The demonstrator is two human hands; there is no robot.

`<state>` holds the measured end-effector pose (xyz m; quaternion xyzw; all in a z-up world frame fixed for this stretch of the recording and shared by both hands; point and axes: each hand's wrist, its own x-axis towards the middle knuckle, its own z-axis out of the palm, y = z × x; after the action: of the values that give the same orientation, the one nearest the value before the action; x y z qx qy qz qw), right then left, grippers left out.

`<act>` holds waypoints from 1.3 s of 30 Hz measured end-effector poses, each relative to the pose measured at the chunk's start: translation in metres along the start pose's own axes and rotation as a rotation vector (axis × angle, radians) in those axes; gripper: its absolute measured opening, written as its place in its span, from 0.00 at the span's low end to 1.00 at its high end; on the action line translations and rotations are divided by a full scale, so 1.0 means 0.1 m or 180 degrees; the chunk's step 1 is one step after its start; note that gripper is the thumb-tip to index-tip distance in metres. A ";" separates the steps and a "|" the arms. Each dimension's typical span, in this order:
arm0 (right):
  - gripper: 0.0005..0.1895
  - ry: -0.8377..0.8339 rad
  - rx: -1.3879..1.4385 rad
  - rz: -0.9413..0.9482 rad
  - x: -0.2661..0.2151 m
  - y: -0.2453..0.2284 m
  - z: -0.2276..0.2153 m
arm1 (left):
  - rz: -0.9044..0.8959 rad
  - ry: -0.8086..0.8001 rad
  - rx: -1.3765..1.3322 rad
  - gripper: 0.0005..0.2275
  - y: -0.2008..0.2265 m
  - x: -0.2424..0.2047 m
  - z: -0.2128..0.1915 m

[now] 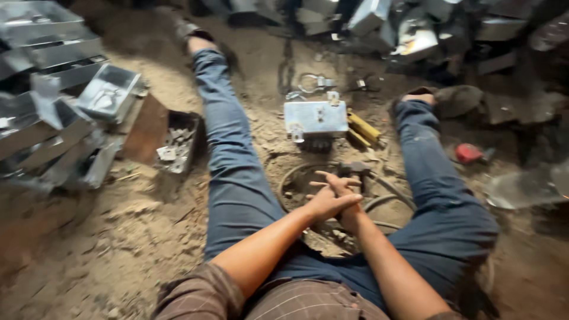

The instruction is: The person sits on the ground and uses a welding torch to attach small metal brackets to a rectangular metal box. They pick up brackets, position them on the box, and weld them in place, creating bright sparks. After welding, they inspect the box and place it on a nearby stack of similar boxes.

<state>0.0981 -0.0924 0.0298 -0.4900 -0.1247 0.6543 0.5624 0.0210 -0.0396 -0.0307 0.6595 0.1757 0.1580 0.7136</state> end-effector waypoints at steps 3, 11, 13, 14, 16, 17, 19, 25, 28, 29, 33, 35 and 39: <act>0.33 0.0020 -0.0002 -0.0031 -0.03 0.00 0.02 | -0.0073 -0.0069 0.0009 0.29 0.03 -0.03 -0.04; 0.40 0.0101 -0.0163 -0.0289 0.15 0.24 -0.15 | -0.0131 -0.0100 0.0078 0.29 0.12 -0.04 -0.04; 0.42 0.0035 -0.0331 -0.0494 0.23 0.32 -0.20 | 0.0033 -0.0068 0.0138 0.29 0.14 -0.04 -0.06; 0.43 0.0001 -0.0482 -0.0567 0.26 0.36 -0.22 | 0.0114 -0.0053 0.0168 0.29 0.15 -0.04 -0.06; 0.44 -0.0049 -0.0780 -0.0714 0.29 0.42 -0.24 | -0.0057 -0.0041 0.0252 0.29 0.17 -0.07 -0.08; 0.44 -0.0005 -0.0752 -0.0614 0.28 0.41 -0.28 | -0.0128 -0.0057 0.0285 0.29 0.18 -0.04 -0.05; 0.45 0.0075 -0.0680 -0.0414 0.27 0.41 -0.28 | -0.0174 -0.0120 0.0108 0.29 0.20 -0.06 -0.05; 0.43 -0.0009 -0.0569 -0.0390 0.24 0.27 -0.18 | -0.0946 -0.0220 -0.0898 0.28 0.24 -0.12 -0.12; 0.42 -0.0071 -0.0596 -0.0258 0.11 0.21 -0.23 | -0.0561 -0.0171 -0.0373 0.26 0.18 -0.08 -0.08; 0.42 -0.0112 -0.0594 -0.0221 0.10 0.21 -0.21 | -0.0546 -0.0155 -0.0421 0.25 0.16 -0.09 -0.10; 0.40 -0.0175 -0.0564 -0.0123 0.08 0.17 -0.13 | -0.0221 -0.0126 0.0068 0.23 0.16 -0.08 -0.10; 0.39 -0.0193 -0.0557 -0.0104 0.08 0.17 -0.11 | -0.0461 -0.0135 -0.0211 0.23 0.18 -0.10 -0.09; 0.38 -0.0168 -0.0530 -0.0070 0.07 0.16 -0.13 | -0.0383 -0.0131 -0.0191 0.23 0.24 -0.09 -0.09</act>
<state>0.0994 -0.0967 0.0085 -0.5162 -0.1988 0.6482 0.5234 0.0087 -0.0338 -0.0067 0.6292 0.1954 0.1064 0.7447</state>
